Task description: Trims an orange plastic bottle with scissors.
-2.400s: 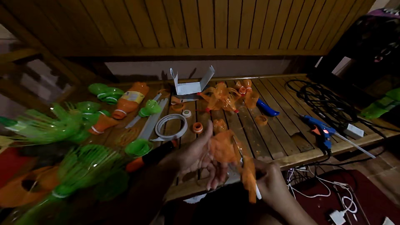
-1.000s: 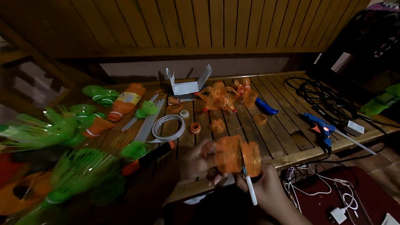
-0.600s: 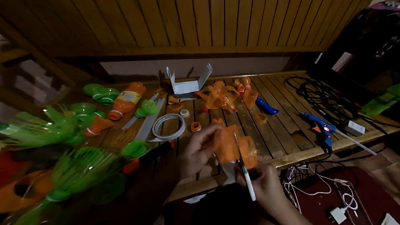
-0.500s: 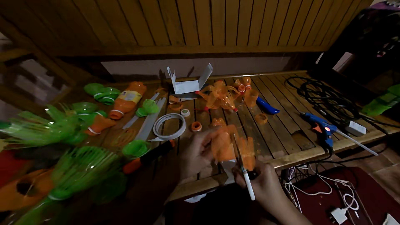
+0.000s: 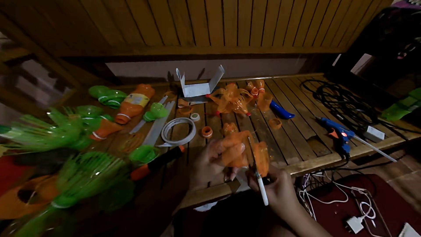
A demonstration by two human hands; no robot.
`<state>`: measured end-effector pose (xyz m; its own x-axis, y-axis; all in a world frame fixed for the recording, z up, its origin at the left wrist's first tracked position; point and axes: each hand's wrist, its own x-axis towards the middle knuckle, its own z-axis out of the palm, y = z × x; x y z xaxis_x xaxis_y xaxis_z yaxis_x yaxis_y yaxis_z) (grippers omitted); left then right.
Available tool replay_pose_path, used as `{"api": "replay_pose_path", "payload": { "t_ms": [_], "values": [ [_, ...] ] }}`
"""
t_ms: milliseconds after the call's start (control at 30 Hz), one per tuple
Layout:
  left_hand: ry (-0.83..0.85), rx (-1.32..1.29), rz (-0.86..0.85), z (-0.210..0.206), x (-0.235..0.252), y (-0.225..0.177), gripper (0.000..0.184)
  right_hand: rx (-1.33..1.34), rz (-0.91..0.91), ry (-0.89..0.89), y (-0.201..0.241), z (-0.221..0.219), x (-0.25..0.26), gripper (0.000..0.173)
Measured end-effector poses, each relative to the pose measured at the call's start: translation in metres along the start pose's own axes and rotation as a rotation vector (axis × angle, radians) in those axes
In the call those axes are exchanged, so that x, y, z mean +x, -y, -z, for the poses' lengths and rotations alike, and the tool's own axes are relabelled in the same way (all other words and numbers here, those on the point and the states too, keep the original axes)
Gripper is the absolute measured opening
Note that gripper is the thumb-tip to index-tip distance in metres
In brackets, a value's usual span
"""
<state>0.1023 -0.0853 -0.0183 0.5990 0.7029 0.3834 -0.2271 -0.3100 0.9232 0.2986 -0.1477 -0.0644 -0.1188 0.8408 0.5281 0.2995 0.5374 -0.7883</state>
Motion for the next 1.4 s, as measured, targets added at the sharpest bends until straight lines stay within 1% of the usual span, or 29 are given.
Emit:
{"api": "replay_pose_path", "payload": {
  "t_ms": [33,133,200,267,533,633,733,800,867,933,1000,1100,1267,1400],
  "values": [
    [0.045,-0.043,0.018,0.002,0.001,0.000,0.026,0.000,-0.010,0.009,0.000,0.000,0.000,0.014],
    [0.152,-0.139,0.162,0.005,0.000,-0.004,0.027,0.022,-0.057,0.032,0.006,0.002,0.002,0.019],
    [0.200,-0.162,0.182,0.004,0.000,-0.003,0.028,0.044,-0.083,0.037,0.009,0.002,0.003,0.021],
    [0.206,-0.170,0.196,0.003,0.001,-0.005,0.029,0.043,-0.090,0.040,0.010,0.003,0.003,0.020],
    [0.185,-0.243,0.224,0.002,-0.001,-0.007,0.029,-0.018,-0.031,-0.004,0.008,0.004,0.003,0.016],
    [0.141,-0.205,0.211,0.002,-0.002,-0.007,0.030,-0.012,-0.036,-0.007,0.006,0.003,0.002,0.015],
    [-0.047,-0.023,0.113,0.000,-0.004,-0.006,0.020,0.006,-0.078,0.002,0.005,0.003,0.000,0.014],
    [-0.191,0.115,0.037,-0.004,-0.002,-0.004,0.018,0.010,-0.126,0.036,0.006,0.003,0.000,0.015],
    [-0.257,0.188,0.025,-0.007,-0.002,-0.004,0.015,0.038,-0.157,0.090,0.006,0.003,0.000,0.015],
    [-0.229,0.211,0.062,-0.007,-0.004,-0.006,0.014,0.063,-0.185,0.109,0.008,0.002,0.001,0.016],
    [-0.142,0.209,0.099,-0.007,-0.005,-0.009,0.014,0.073,-0.214,0.106,0.009,0.002,0.001,0.019],
    [-0.072,0.186,0.062,-0.005,-0.004,-0.007,0.016,0.078,-0.222,0.091,0.009,0.000,0.000,0.021],
    [-0.131,0.127,0.100,-0.008,-0.005,-0.005,0.020,0.051,-0.152,0.059,0.006,0.000,-0.002,0.016],
    [-0.080,-0.015,0.097,-0.004,-0.004,-0.001,0.029,0.062,-0.126,0.057,0.006,0.001,-0.003,0.015]
  ]
}}
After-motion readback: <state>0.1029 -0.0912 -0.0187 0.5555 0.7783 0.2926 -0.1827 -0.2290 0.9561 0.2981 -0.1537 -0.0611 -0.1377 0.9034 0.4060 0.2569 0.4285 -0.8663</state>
